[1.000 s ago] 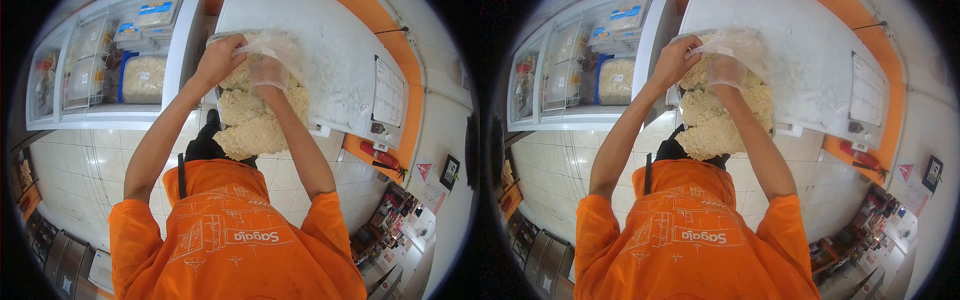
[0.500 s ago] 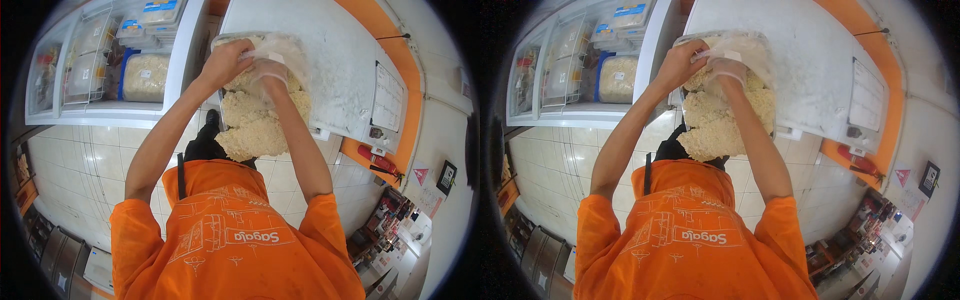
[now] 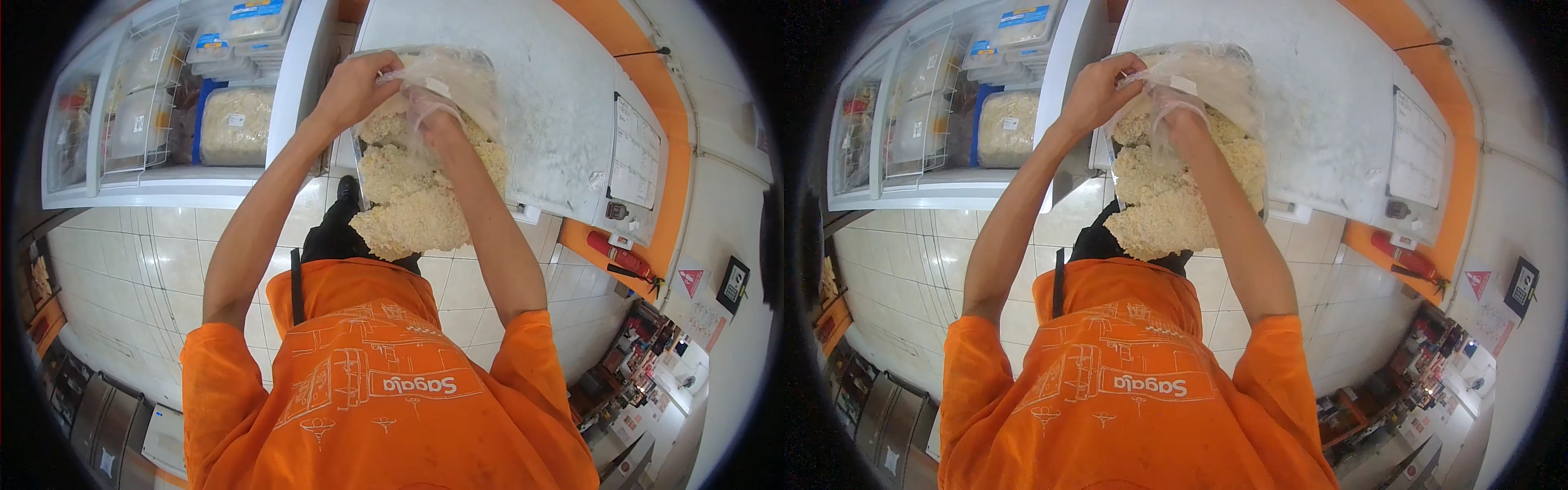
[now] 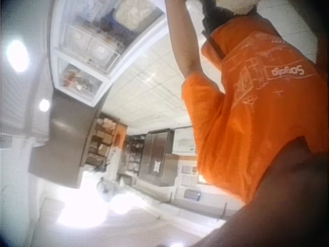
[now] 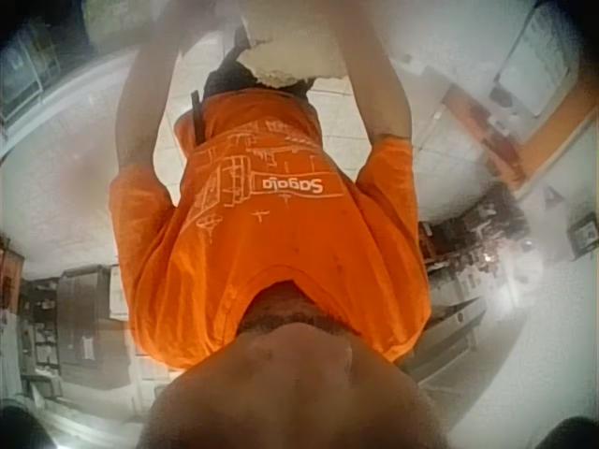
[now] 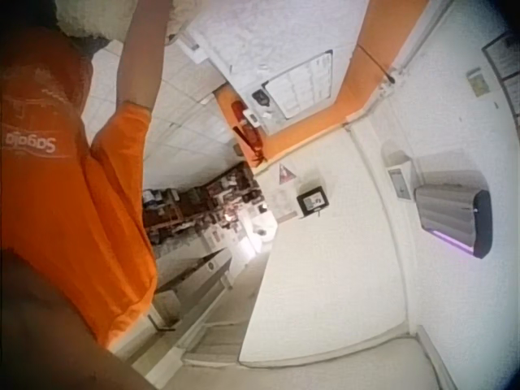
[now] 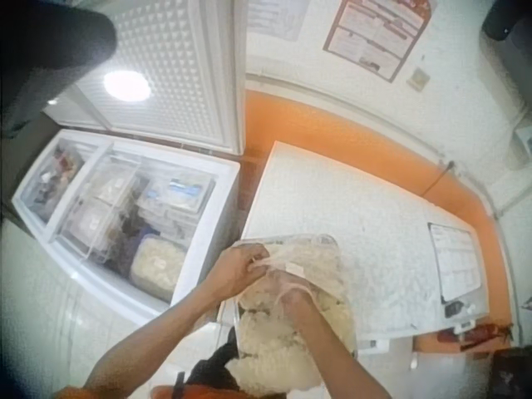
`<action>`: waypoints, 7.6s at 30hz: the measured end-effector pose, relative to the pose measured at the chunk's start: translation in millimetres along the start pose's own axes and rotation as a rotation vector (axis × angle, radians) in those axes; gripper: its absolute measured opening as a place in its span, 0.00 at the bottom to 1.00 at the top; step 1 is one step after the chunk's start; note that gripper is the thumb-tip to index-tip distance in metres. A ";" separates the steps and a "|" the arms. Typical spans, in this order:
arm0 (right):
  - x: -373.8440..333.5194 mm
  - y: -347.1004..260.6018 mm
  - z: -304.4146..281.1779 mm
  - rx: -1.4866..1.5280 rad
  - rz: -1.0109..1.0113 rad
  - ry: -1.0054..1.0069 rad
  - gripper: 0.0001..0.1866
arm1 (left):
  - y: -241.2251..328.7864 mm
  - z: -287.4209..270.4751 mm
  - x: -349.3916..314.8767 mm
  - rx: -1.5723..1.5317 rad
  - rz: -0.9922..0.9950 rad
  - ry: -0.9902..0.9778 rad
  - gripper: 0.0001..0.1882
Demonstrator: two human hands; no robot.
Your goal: The person opens a chest freezer, removes a metal tray containing breaded items wrapped in plastic, and places it on a counter. They then put on a plastic glove and rearrange the breaded items on the tray.
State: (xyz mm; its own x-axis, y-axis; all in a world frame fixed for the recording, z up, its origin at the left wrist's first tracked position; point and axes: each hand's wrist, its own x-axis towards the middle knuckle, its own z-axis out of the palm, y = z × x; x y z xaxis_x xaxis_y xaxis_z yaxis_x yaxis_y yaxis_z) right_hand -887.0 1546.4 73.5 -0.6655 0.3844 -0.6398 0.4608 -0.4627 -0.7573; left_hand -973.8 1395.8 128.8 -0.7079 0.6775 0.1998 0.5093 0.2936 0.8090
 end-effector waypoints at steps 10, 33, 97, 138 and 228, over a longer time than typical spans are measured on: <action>-3.0 -10.8 -23.5 0.509 -0.124 0.203 0.11 | 6.0 0.6 -7.6 -0.037 0.018 -0.016 0.12; -57.7 0.8 13.1 -1.677 -0.785 0.053 0.12 | 10.5 -3.9 -13.0 -0.042 0.017 -0.025 0.12; -23.5 10.1 45.2 -1.693 -0.737 -0.050 0.21 | 8.2 -13.4 -11.1 -0.158 0.025 -0.123 0.12; -80.6 -35.3 8.0 -1.639 -0.464 -0.435 0.12 | -26.7 -9.7 5.9 -0.144 0.029 -0.104 0.11; -147.7 -77.8 -81.6 -0.882 -0.250 -0.425 0.19 | 60.6 -2.0 -116.3 -0.161 -0.137 0.054 0.13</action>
State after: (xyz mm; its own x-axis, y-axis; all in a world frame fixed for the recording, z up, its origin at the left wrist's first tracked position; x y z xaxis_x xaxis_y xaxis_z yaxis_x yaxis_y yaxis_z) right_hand -776.5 1590.9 216.3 -0.8771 -0.0061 -0.4803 0.4349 0.4142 -0.7995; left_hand -861.6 1333.5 155.6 -0.7926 0.6002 0.1076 0.3245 0.2657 0.9078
